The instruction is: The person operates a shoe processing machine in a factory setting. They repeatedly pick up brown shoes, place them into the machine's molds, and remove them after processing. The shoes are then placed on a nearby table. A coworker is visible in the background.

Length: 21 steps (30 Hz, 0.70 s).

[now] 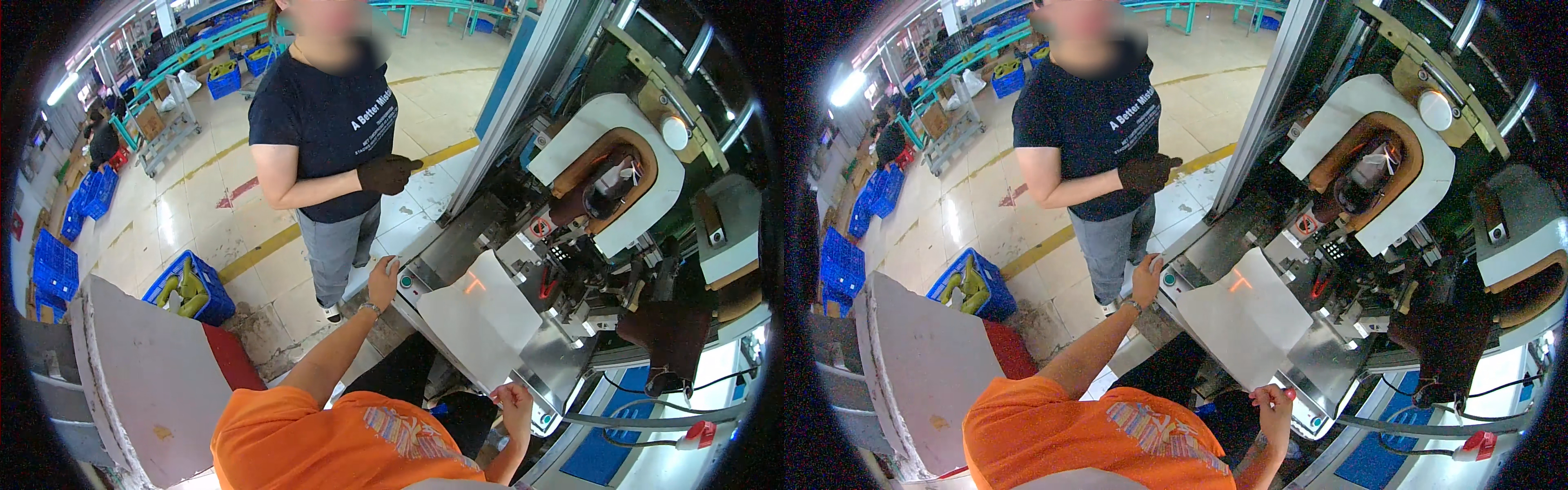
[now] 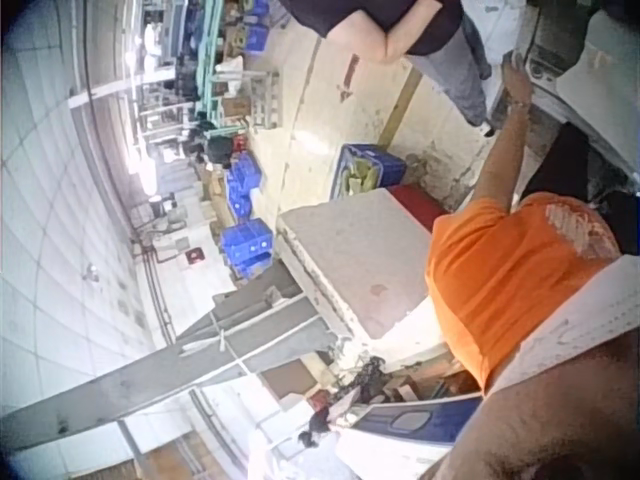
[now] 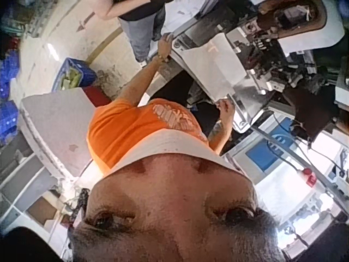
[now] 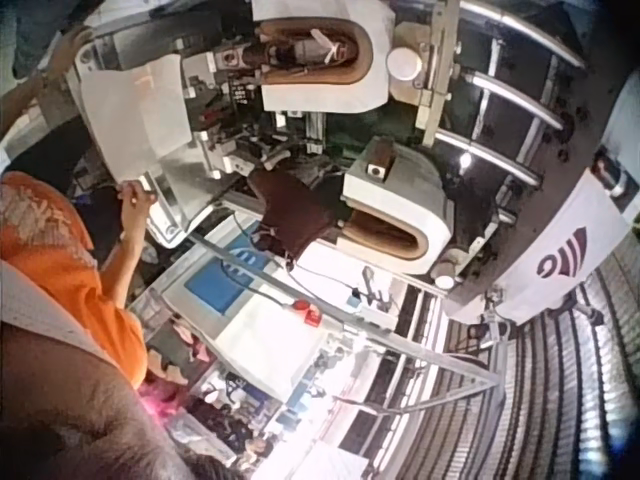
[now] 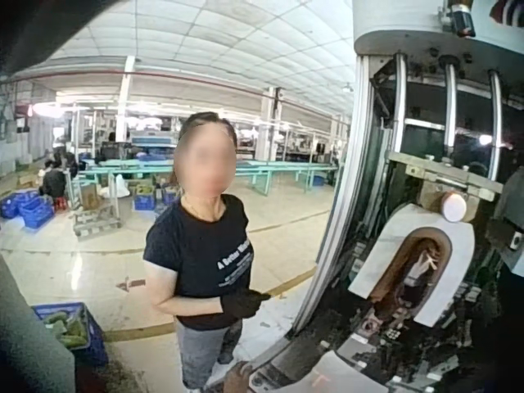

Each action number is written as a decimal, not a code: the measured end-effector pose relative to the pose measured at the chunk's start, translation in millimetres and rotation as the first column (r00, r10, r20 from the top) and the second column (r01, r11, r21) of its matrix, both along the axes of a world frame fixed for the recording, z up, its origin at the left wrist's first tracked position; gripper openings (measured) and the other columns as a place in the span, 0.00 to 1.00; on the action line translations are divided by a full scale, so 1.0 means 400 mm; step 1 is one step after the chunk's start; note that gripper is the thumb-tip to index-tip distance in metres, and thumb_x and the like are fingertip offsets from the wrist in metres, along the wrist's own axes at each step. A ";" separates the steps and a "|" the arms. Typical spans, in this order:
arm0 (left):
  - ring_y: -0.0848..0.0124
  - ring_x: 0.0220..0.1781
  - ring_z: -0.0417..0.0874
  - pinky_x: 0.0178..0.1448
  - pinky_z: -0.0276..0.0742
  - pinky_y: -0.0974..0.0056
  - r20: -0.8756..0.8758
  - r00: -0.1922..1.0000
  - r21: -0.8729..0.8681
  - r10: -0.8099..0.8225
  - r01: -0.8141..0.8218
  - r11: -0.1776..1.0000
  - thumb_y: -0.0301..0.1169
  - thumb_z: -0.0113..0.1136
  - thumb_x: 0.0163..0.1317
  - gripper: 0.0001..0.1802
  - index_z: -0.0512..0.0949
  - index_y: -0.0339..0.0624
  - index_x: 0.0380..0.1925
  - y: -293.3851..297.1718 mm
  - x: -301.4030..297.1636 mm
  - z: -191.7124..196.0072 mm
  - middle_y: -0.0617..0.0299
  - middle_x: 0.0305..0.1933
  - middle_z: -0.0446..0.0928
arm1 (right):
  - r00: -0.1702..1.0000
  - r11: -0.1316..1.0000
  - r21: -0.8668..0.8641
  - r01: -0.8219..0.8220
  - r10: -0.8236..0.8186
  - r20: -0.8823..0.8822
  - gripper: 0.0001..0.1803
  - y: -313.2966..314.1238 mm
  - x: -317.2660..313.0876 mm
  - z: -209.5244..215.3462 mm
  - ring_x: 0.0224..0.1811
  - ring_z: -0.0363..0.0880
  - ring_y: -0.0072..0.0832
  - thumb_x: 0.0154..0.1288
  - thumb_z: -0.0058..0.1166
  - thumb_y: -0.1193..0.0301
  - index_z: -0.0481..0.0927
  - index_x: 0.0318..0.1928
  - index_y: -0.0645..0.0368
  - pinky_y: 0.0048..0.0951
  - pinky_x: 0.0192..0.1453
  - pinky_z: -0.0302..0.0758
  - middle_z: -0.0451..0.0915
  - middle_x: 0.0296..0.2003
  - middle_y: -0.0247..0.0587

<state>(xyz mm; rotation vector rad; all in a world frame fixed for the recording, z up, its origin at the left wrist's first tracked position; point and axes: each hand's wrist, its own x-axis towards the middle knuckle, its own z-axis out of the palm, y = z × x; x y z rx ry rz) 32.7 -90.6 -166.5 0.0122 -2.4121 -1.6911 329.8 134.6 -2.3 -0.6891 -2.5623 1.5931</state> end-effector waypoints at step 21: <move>0.51 0.37 0.77 0.40 0.71 0.56 -0.001 0.999 -0.035 0.036 -0.036 0.999 0.35 0.44 0.63 0.14 0.74 0.38 0.39 0.002 0.007 0.012 0.45 0.34 0.77 | 0.997 0.998 -0.020 0.052 -0.053 -0.061 0.04 0.009 0.027 0.016 0.23 0.74 0.20 0.57 0.50 0.77 0.76 0.29 0.66 0.19 0.29 0.70 0.78 0.22 0.37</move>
